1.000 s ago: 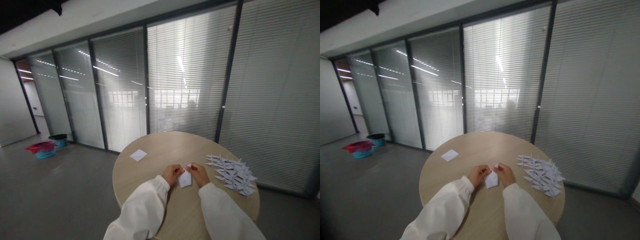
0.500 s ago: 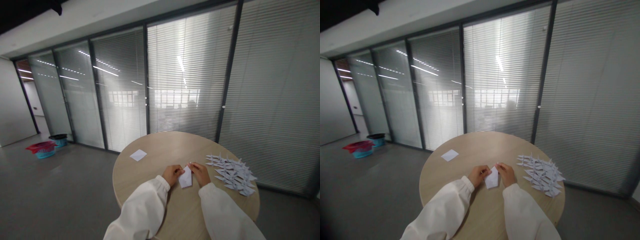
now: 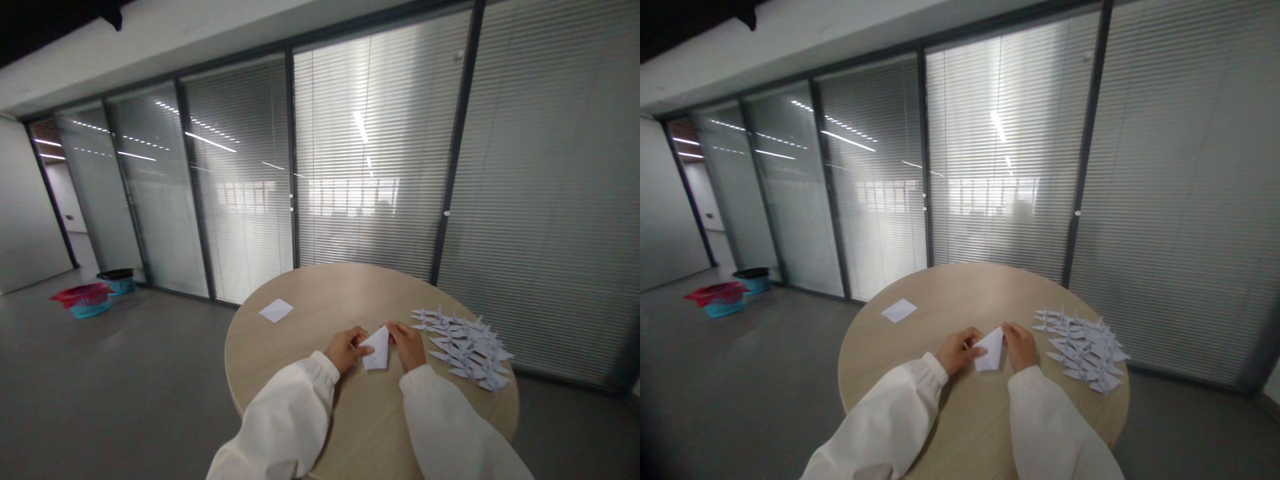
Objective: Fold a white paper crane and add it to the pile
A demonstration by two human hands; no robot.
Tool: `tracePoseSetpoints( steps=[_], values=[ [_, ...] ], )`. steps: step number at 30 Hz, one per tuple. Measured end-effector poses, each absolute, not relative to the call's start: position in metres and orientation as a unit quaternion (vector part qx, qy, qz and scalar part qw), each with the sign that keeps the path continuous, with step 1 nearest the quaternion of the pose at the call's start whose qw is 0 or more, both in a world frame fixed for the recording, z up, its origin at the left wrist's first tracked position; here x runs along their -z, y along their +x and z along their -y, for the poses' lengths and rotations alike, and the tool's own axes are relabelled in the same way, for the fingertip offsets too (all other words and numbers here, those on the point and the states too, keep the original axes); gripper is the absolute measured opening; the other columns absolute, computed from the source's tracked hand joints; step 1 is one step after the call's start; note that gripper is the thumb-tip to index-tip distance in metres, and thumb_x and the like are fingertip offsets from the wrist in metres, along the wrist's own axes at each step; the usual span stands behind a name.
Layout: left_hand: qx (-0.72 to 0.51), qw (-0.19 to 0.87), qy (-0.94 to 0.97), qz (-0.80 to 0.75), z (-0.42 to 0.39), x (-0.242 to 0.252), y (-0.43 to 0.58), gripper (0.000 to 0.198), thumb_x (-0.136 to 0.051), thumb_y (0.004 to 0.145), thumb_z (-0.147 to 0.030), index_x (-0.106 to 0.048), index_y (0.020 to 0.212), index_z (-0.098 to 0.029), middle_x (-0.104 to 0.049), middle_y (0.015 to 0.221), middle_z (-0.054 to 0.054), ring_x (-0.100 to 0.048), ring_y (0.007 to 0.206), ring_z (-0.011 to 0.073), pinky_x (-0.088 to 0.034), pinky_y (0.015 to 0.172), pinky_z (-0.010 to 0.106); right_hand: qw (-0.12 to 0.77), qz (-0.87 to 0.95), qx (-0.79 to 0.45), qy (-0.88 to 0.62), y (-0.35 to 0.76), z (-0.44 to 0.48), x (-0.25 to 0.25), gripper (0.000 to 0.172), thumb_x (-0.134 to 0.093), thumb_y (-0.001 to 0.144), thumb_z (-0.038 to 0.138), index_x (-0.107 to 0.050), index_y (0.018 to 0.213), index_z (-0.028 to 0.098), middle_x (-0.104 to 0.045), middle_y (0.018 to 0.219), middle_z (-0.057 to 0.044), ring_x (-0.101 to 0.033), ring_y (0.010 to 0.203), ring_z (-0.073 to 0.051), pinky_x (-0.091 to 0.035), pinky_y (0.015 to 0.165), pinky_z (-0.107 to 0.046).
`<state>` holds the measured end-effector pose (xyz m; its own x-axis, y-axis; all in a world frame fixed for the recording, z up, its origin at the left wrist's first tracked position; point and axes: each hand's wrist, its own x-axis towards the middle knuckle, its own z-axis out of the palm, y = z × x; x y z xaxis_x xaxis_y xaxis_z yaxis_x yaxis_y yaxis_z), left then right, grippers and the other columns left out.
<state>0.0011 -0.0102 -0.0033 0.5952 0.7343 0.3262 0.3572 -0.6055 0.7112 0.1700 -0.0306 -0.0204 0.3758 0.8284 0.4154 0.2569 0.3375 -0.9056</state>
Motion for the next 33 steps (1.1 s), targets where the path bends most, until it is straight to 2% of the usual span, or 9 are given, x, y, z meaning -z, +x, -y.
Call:
tracePoseSetpoints(
  steps=[3, 6, 15, 20, 26, 33],
  values=[
    [-0.308, 0.321, 0.842, -0.305, 0.011, 0.003, 0.000, 0.054, -0.066, 0.055, -0.029, -0.049, 0.105, -0.021, -0.056, 0.074, -0.002, -0.048, 0.065, 0.0097, -0.037, 0.060, 0.020, 0.649, 0.493, -0.235, -0.530, 0.173, 0.027, 0.024, 0.040, -0.047, 0.067, 0.051, -0.064, 0.070, 0.015, -0.062, 0.060, -0.004, -0.056, 0.056, -0.017, -0.043, 0.048, -0.025],
    [-0.307, 0.331, 0.841, -0.298, 0.012, 0.003, 0.000, 0.063, -0.067, 0.054, -0.022, -0.043, 0.112, -0.024, -0.056, 0.076, -0.003, -0.048, 0.065, 0.0097, -0.037, 0.062, 0.021, 0.651, 0.480, -0.250, -0.532, 0.173, 0.026, 0.025, 0.042, -0.047, 0.066, 0.053, -0.064, 0.070, 0.014, -0.063, 0.061, -0.005, -0.056, 0.055, -0.017, -0.043, 0.047, -0.025],
    [-0.348, 0.304, 0.833, -0.304, 0.011, 0.003, 0.001, 0.040, -0.054, 0.066, -0.017, -0.052, 0.105, -0.020, -0.058, 0.077, 0.000, -0.049, 0.067, 0.0096, -0.038, 0.064, 0.020, 0.637, 0.496, -0.270, -0.525, 0.173, 0.022, 0.030, 0.041, -0.047, 0.068, 0.053, -0.062, 0.068, 0.015, -0.062, 0.061, -0.005, -0.056, 0.057, -0.017, -0.043, 0.046, -0.024],
    [-0.365, 0.280, 0.830, -0.317, 0.007, 0.004, 0.000, 0.030, -0.047, 0.072, -0.023, -0.056, 0.100, -0.018, -0.060, 0.079, 0.002, -0.050, 0.067, 0.0104, -0.038, 0.062, 0.020, 0.625, 0.506, -0.282, -0.523, 0.171, 0.022, 0.031, 0.044, -0.045, 0.067, 0.057, -0.061, 0.067, 0.015, -0.063, 0.064, -0.005, -0.057, 0.058, -0.017, -0.043, 0.047, -0.023],
    [-0.392, 0.239, 0.818, -0.347, 0.004, 0.003, -0.001, 0.029, -0.042, 0.076, -0.035, -0.059, 0.090, -0.016, -0.061, 0.075, 0.003, -0.050, 0.065, 0.0110, -0.037, 0.060, 0.020, 0.604, 0.530, -0.309, -0.509, 0.164, 0.027, 0.026, 0.040, -0.049, 0.066, 0.054, -0.058, 0.066, 0.016, -0.062, 0.062, -0.004, -0.057, 0.059, -0.017, -0.043, 0.048, -0.023],
    [-0.379, 0.186, 0.807, -0.413, 0.002, 0.001, -0.002, 0.033, -0.037, 0.076, -0.039, -0.058, 0.074, -0.014, -0.054, 0.059, 0.000, -0.044, 0.055, 0.0093, -0.031, 0.050, 0.019, 0.589, 0.525, -0.375, -0.487, 0.157, 0.030, 0.021, 0.039, -0.059, 0.059, 0.046, -0.054, 0.082, 0.016, -0.064, 0.070, -0.005, -0.058, 0.063, -0.019, -0.044, 0.046, -0.024]
  ],
)
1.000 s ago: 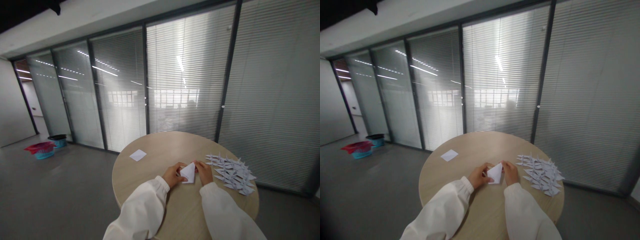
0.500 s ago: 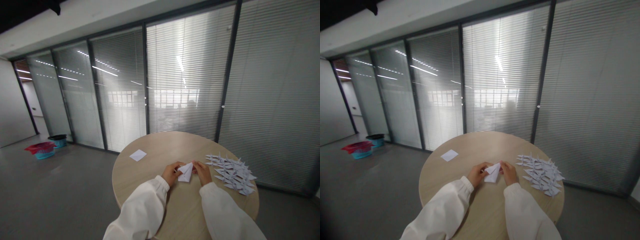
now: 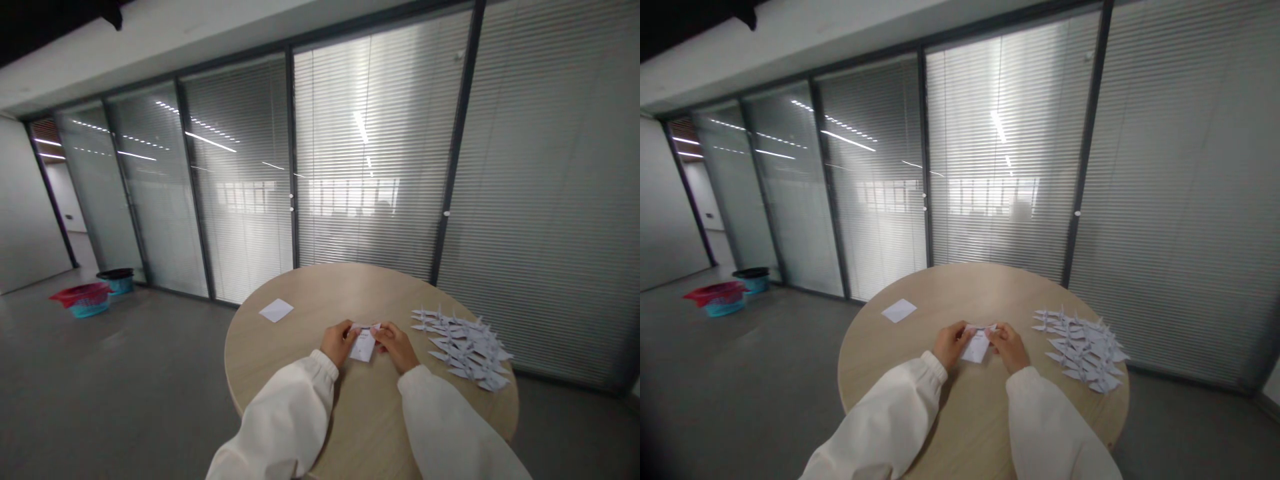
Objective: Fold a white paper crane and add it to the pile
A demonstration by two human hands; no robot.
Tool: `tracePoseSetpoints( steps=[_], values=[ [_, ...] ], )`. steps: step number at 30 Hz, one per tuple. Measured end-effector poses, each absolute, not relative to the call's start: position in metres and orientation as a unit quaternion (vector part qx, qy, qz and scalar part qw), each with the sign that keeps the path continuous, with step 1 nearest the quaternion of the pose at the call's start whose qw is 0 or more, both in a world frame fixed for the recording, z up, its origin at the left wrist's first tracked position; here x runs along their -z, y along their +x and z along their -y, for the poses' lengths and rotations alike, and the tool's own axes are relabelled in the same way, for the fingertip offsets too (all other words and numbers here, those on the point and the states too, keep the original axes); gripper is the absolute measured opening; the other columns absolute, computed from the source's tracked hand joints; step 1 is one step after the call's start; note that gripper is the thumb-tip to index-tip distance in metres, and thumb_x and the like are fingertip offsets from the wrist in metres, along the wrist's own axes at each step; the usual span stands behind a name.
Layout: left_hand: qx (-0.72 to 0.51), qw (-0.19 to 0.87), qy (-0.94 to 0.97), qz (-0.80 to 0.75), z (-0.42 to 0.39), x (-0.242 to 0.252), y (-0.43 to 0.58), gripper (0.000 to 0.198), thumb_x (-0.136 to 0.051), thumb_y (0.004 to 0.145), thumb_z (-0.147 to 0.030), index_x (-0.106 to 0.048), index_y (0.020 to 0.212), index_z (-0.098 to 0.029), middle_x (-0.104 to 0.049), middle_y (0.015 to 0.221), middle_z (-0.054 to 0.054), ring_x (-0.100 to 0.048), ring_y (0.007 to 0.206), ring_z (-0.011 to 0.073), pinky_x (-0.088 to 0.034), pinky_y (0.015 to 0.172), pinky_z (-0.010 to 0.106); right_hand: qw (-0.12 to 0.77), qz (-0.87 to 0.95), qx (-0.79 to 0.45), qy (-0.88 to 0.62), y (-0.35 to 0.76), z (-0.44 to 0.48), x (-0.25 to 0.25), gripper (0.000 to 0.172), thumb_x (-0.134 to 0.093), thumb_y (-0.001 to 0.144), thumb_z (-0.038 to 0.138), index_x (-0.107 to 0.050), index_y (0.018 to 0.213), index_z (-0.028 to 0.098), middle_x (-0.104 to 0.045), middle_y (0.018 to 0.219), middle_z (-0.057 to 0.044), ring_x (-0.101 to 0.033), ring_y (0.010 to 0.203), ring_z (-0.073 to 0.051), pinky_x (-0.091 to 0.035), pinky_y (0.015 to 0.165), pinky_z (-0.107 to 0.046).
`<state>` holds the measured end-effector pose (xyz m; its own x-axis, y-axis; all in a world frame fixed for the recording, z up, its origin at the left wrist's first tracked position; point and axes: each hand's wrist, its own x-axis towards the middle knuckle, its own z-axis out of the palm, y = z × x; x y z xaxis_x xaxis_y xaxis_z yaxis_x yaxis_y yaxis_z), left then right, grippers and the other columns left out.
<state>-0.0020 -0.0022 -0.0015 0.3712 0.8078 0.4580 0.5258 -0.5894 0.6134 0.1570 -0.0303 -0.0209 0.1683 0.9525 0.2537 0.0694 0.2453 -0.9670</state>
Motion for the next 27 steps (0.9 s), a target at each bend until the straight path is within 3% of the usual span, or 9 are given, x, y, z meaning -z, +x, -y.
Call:
tracePoseSetpoints(
  steps=[7, 19, 27],
  values=[
    [-0.355, 0.171, 0.823, -0.410, 0.005, 0.000, -0.001, 0.033, -0.039, 0.075, -0.041, -0.056, 0.066, -0.014, -0.047, 0.052, -0.003, -0.037, 0.049, 0.0074, -0.026, 0.046, 0.019, 0.559, 0.525, -0.402, -0.500, 0.154, 0.029, 0.024, 0.035, -0.061, 0.058, 0.043, -0.046, 0.080, 0.019, -0.063, 0.068, -0.002, -0.058, 0.061, -0.017, -0.043, 0.044, -0.023],
    [-0.370, 0.210, 0.807, -0.410, -0.001, 0.007, -0.001, 0.036, -0.039, 0.074, -0.044, -0.057, 0.069, -0.014, -0.051, 0.056, -0.002, -0.039, 0.052, 0.0081, -0.028, 0.048, 0.018, 0.554, 0.531, -0.429, -0.476, 0.150, 0.033, 0.021, 0.031, -0.059, 0.057, 0.030, -0.041, 0.081, 0.019, -0.061, 0.065, 0.001, -0.057, 0.055, -0.015, -0.043, 0.040, -0.021],
    [-0.419, 0.268, 0.765, -0.408, -0.008, 0.011, 0.000, 0.034, -0.042, 0.072, -0.043, -0.057, 0.070, -0.013, -0.053, 0.059, 0.000, -0.043, 0.053, 0.0090, -0.030, 0.047, 0.018, 0.562, 0.514, -0.475, -0.441, 0.149, 0.035, 0.016, 0.028, -0.048, 0.054, 0.018, -0.043, 0.082, 0.020, -0.064, 0.074, 0.000, -0.061, 0.064, -0.018, -0.048, 0.051, -0.029]
  ],
)
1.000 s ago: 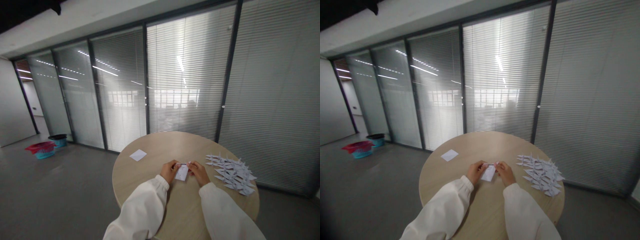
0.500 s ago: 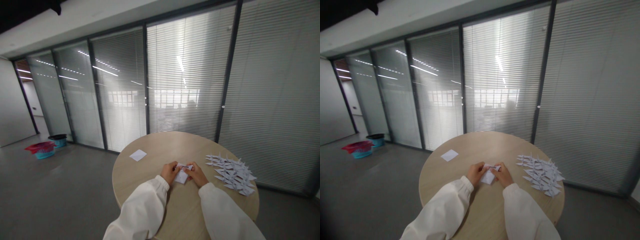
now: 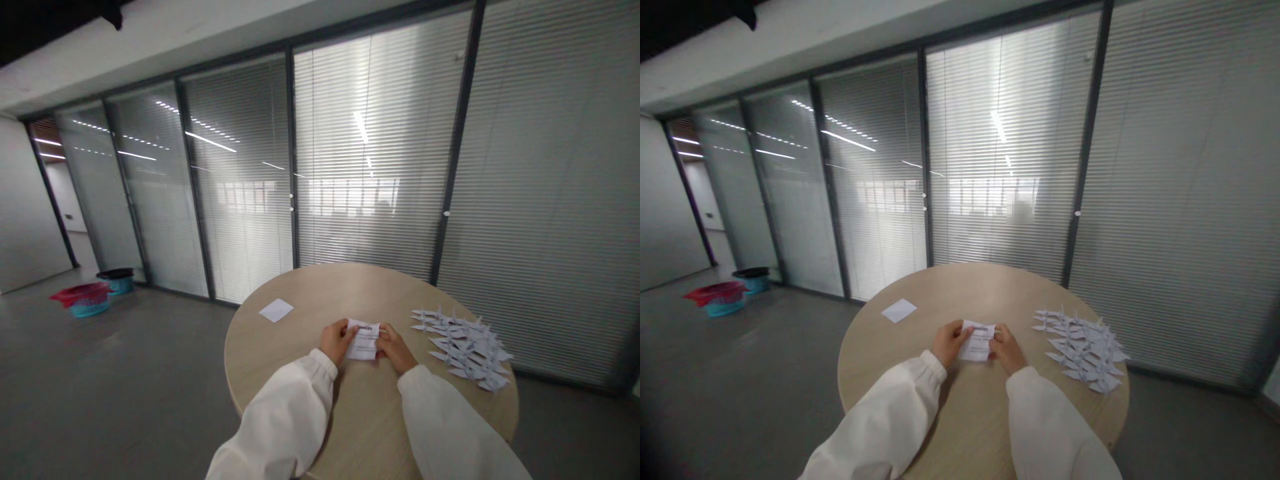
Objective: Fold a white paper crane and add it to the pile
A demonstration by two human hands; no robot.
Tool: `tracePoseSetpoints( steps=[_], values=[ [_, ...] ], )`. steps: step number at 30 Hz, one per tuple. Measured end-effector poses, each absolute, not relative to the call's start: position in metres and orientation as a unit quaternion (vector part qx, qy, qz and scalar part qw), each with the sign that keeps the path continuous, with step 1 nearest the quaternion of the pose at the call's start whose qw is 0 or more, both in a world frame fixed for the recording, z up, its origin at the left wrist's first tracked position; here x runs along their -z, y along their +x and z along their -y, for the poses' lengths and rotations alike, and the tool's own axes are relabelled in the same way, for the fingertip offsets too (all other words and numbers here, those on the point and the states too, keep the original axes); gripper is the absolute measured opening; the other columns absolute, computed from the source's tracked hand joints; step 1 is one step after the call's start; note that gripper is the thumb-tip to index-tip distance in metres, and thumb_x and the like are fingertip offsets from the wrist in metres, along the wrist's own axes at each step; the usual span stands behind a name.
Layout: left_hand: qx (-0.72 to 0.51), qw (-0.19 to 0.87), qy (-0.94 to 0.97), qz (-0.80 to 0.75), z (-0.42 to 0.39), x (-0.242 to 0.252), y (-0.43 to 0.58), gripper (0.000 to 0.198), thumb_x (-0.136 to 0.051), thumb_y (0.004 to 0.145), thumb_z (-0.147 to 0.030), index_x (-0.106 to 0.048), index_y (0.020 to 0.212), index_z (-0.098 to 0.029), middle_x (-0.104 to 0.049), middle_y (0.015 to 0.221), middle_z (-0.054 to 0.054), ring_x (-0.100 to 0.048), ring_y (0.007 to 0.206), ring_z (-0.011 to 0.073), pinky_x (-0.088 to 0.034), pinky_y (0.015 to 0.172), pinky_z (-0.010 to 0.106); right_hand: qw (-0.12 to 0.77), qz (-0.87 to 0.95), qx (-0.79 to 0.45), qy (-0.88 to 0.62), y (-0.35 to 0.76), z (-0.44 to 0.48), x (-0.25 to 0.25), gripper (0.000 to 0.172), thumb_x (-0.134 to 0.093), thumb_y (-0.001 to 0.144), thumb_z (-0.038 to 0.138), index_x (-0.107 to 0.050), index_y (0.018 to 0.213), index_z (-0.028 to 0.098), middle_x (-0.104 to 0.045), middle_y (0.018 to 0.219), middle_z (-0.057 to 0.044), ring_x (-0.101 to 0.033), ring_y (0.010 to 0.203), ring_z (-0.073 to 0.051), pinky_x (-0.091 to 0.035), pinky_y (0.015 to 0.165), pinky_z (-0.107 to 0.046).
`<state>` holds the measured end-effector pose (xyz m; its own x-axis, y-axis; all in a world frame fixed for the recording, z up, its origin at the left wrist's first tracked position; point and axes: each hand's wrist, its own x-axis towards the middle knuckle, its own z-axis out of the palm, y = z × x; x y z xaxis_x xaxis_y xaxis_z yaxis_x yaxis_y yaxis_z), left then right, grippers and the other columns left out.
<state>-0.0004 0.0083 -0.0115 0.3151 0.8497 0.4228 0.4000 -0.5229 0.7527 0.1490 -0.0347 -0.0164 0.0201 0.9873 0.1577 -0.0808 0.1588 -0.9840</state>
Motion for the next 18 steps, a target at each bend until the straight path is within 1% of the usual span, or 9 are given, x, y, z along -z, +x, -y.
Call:
tracePoseSetpoints(
  steps=[4, 7, 9, 11, 14, 18],
  values=[
    [-0.453, 0.312, 0.737, -0.392, -0.012, 0.013, -0.001, 0.035, -0.044, 0.071, -0.044, -0.056, 0.069, -0.012, -0.050, 0.056, -0.001, -0.041, 0.050, 0.0080, -0.029, 0.044, 0.017, 0.569, 0.511, -0.484, -0.426, 0.151, 0.034, 0.018, 0.024, -0.053, 0.057, 0.023, -0.049, 0.081, 0.019, -0.066, 0.073, -0.002, -0.061, 0.066, -0.020, -0.049, 0.058, -0.031],
    [-0.473, 0.336, 0.713, -0.394, -0.013, 0.012, -0.001, 0.036, -0.047, 0.068, -0.047, -0.053, 0.063, -0.012, -0.041, 0.048, -0.004, -0.037, 0.045, 0.0066, -0.027, 0.040, 0.017, 0.581, 0.517, -0.480, -0.406, 0.155, 0.033, 0.021, 0.025, -0.059, 0.059, 0.029, -0.052, 0.081, 0.017, -0.066, 0.075, -0.004, -0.061, 0.068, -0.021, -0.049, 0.062, -0.033],
    [-0.482, 0.363, 0.693, -0.394, -0.012, 0.011, 0.000, 0.035, -0.049, 0.066, -0.047, -0.051, 0.060, -0.012, -0.037, 0.045, -0.005, -0.036, 0.042, 0.0063, -0.028, 0.039, 0.017, 0.586, 0.524, -0.469, -0.403, 0.158, 0.032, 0.024, 0.027, -0.060, 0.060, 0.034, -0.054, 0.081, 0.017, -0.066, 0.078, -0.005, -0.061, 0.069, -0.022, -0.048, 0.062, -0.033],
    [-0.484, 0.399, 0.673, -0.392, -0.011, 0.010, 0.000, 0.036, -0.050, 0.064, -0.048, -0.049, 0.060, -0.012, -0.038, 0.045, -0.005, -0.040, 0.043, 0.0073, -0.033, 0.039, 0.017, 0.592, 0.524, -0.449, -0.416, 0.161, 0.030, 0.026, 0.030, -0.061, 0.061, 0.038, -0.056, 0.081, 0.017, -0.066, 0.079, -0.006, -0.061, 0.069, -0.022, -0.048, 0.061, -0.033],
    [-0.482, 0.435, 0.652, -0.391, -0.010, 0.009, 0.001, 0.037, -0.053, 0.062, -0.049, -0.049, 0.061, -0.012, -0.043, 0.047, -0.003, -0.047, 0.046, 0.0100, -0.040, 0.040, 0.020, 0.606, 0.522, -0.408, -0.439, 0.164, 0.027, 0.028, 0.036, -0.062, 0.059, 0.044, -0.058, 0.082, 0.016, -0.066, 0.078, -0.006, -0.061, 0.068, -0.022, -0.048, 0.059, -0.032],
    [-0.470, 0.468, 0.640, -0.387, -0.010, 0.009, 0.001, 0.036, -0.055, 0.061, -0.047, -0.052, 0.065, -0.011, -0.049, 0.051, -0.001, -0.052, 0.049, 0.0123, -0.044, 0.042, 0.023, 0.627, 0.516, -0.356, -0.462, 0.167, 0.025, 0.029, 0.038, -0.061, 0.059, 0.047, -0.060, 0.081, 0.016, -0.066, 0.074, -0.007, -0.061, 0.067, -0.022, -0.047, 0.055, -0.029]
  ],
)
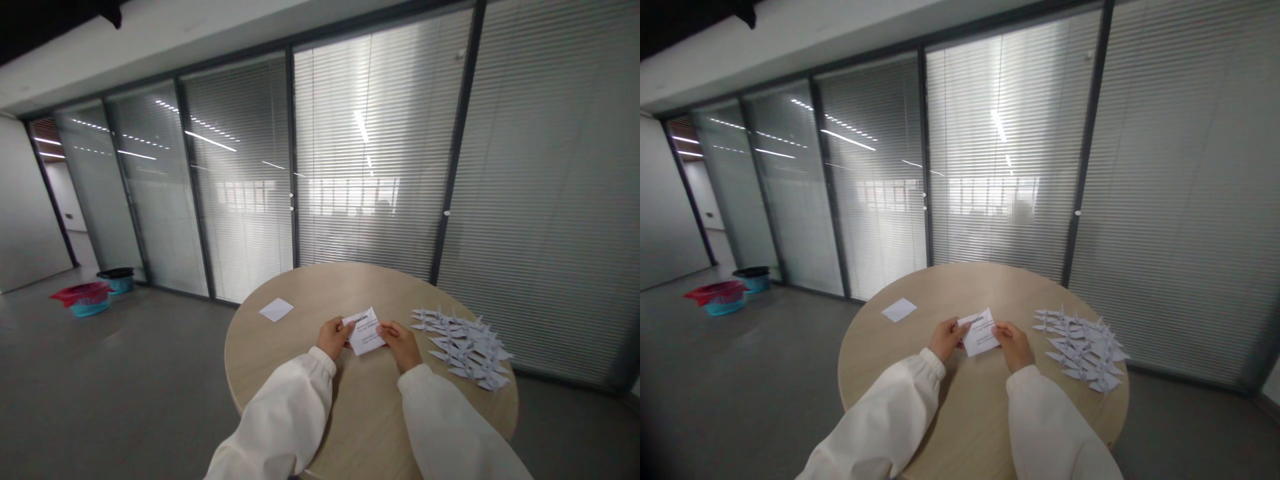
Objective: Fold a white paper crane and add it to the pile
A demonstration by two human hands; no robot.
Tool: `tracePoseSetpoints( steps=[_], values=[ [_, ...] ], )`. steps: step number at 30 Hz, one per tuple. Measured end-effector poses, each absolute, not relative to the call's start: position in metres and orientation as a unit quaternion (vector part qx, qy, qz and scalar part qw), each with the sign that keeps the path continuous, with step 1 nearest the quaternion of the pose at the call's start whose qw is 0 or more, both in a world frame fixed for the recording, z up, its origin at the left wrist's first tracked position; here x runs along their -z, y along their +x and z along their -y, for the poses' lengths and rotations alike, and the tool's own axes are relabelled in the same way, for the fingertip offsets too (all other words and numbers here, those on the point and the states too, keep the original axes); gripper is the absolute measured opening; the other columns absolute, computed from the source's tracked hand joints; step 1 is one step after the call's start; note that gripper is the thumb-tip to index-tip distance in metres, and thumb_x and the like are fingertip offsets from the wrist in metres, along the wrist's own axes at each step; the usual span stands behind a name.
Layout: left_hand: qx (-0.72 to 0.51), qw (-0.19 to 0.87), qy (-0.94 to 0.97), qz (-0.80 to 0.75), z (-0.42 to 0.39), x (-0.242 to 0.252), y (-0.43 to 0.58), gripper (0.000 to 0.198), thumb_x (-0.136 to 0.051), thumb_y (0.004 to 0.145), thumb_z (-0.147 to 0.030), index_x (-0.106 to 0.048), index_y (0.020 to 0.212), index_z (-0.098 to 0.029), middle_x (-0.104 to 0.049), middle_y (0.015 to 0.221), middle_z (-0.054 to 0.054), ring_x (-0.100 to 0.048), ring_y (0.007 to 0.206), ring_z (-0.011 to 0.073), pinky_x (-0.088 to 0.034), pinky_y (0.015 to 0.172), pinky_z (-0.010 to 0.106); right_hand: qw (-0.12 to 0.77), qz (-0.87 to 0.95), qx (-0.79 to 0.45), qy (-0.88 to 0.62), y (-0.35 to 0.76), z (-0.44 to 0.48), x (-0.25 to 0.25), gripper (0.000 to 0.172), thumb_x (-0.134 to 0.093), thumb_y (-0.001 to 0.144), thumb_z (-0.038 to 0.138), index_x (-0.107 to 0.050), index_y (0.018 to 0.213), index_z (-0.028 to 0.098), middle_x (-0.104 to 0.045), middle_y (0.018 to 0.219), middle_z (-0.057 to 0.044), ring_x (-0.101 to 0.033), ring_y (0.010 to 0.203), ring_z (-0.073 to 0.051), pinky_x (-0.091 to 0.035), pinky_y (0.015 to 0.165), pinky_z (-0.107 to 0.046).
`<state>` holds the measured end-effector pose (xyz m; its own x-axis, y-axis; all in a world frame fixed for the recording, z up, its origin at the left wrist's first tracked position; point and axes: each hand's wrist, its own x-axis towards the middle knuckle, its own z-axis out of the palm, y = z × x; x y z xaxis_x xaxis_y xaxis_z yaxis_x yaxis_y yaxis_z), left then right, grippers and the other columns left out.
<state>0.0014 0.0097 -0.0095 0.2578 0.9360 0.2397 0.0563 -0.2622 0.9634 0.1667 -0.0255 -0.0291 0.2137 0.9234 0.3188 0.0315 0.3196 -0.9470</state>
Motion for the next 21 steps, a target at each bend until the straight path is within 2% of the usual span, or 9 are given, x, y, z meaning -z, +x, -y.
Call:
tracePoseSetpoints(
  steps=[7, 12, 16, 21],
  values=[
    [-0.406, 0.511, 0.643, -0.400, -0.011, 0.015, 0.003, 0.033, -0.060, 0.058, -0.043, -0.054, 0.067, -0.011, -0.057, 0.055, 0.002, -0.054, 0.047, 0.0133, -0.046, 0.044, 0.026, 0.638, 0.514, -0.295, -0.492, 0.172, 0.024, 0.032, 0.040, -0.057, 0.062, 0.049, -0.060, 0.083, 0.015, -0.066, 0.074, -0.008, -0.060, 0.066, -0.022, -0.046, 0.054, -0.029],
    [-0.402, 0.550, 0.640, -0.356, -0.007, 0.013, 0.004, 0.037, -0.067, 0.052, -0.038, -0.054, 0.076, -0.013, -0.061, 0.058, 0.002, -0.056, 0.050, 0.0124, -0.042, 0.046, 0.021, 0.602, 0.566, -0.326, -0.459, 0.165, 0.027, 0.028, 0.035, -0.059, 0.061, 0.046, -0.062, 0.077, 0.016, -0.065, 0.068, -0.005, -0.059, 0.062, -0.019, -0.045, 0.055, -0.027],
    [-0.405, 0.532, 0.668, -0.328, -0.004, 0.009, 0.003, 0.036, -0.066, 0.053, -0.040, -0.055, 0.072, -0.011, -0.056, 0.051, -0.001, -0.050, 0.044, 0.0088, -0.035, 0.043, 0.018, 0.585, 0.584, -0.348, -0.443, 0.159, 0.032, 0.023, 0.033, -0.059, 0.061, 0.044, -0.062, 0.076, 0.015, -0.064, 0.066, -0.004, -0.058, 0.059, -0.018, -0.043, 0.052, -0.025],
    [-0.448, 0.504, 0.658, -0.336, -0.003, 0.006, 0.003, 0.032, -0.065, 0.053, -0.040, -0.053, 0.061, -0.012, -0.048, 0.044, -0.005, -0.043, 0.041, 0.0064, -0.030, 0.041, 0.017, 0.572, 0.569, -0.376, -0.456, 0.160, 0.030, 0.026, 0.040, -0.062, 0.059, 0.043, -0.059, 0.087, 0.015, -0.065, 0.072, -0.005, -0.058, 0.062, -0.018, -0.043, 0.051, -0.024]
  ],
)
